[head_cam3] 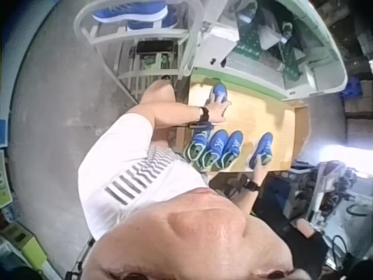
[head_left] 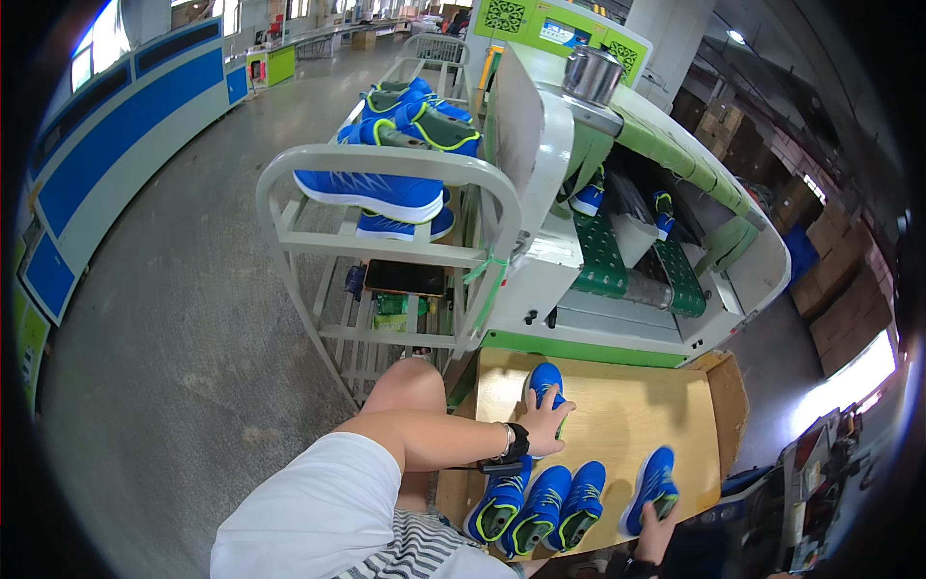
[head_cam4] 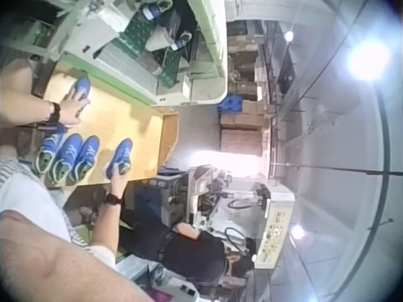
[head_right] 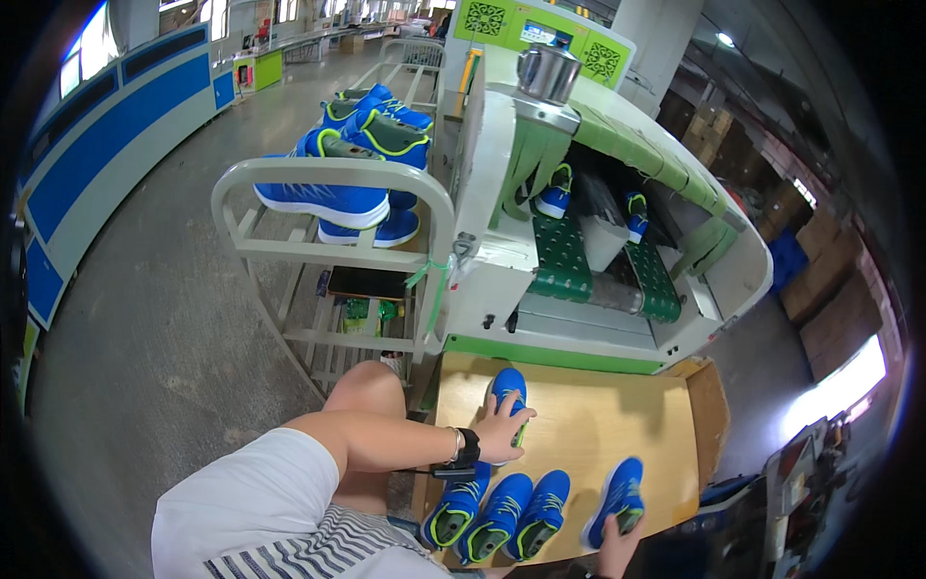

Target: Checking and placing shoes on a conveyor belt and rack for manufacturing.

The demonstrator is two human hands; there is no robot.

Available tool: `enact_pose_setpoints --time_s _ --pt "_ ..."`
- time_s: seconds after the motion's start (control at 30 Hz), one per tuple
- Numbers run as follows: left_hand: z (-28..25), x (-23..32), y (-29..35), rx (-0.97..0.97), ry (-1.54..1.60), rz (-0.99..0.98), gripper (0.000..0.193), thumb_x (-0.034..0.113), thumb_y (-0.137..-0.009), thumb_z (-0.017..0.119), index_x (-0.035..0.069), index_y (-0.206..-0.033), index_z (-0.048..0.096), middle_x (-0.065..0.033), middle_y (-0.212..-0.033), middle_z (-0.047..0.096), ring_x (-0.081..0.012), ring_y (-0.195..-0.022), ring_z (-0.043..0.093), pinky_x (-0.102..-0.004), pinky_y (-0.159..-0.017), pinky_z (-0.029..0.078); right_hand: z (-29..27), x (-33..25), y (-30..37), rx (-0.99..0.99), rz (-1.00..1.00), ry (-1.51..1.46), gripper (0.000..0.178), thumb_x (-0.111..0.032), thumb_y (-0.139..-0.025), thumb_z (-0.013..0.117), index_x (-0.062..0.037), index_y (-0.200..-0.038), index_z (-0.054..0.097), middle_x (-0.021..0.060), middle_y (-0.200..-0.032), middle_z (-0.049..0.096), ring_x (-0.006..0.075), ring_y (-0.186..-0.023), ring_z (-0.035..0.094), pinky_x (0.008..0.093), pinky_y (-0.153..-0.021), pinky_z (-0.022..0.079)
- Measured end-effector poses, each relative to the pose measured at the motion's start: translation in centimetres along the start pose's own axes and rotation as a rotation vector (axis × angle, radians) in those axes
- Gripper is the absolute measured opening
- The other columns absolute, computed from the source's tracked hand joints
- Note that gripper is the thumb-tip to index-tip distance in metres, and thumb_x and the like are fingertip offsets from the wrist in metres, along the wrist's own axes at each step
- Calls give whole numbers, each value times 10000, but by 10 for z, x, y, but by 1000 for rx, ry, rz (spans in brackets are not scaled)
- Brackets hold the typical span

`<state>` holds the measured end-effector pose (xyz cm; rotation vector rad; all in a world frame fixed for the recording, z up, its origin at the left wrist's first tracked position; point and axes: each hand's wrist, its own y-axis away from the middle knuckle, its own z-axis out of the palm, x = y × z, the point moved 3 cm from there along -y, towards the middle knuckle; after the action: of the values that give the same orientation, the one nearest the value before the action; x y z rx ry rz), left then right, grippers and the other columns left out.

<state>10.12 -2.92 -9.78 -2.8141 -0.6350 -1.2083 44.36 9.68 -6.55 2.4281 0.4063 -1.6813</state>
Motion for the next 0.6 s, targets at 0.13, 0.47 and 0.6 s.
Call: enact_pose_setpoints --time_s 0.13,0.47,0.6 --pt "-12 -17 -6 72 74 128 714 188 -704 695 228 -1355 405 -235 -1510 173 -600 -1343 118 -641 -1078 249 69 -103 -42 -65 -90 59 671 -78 -836 668 3 -1411 332 137 -1243 522 236 -1113 523 350 -964 423" --pt "-30 -27 -4 -44 66 251 918 324 -751 738 296 -1504 213 -230 -1542 129 -496 -1385 202 -551 -1096 307 240 -13 -75 -496 20 232 1052 -119 -792 682 -11 -1490 -98 269 -1346 440 305 -1163 531 353 -941 460" --pt "-42 -12 13 -102 22 109 861 430 -797 698 269 -1502 232 -201 -1550 143 -467 -1407 172 -622 -1069 276 207 -53 -55 -427 119 176 892 -257 -855 677 -65 -1520 113 139 -1511 304 274 -1227 475 362 -940 432"
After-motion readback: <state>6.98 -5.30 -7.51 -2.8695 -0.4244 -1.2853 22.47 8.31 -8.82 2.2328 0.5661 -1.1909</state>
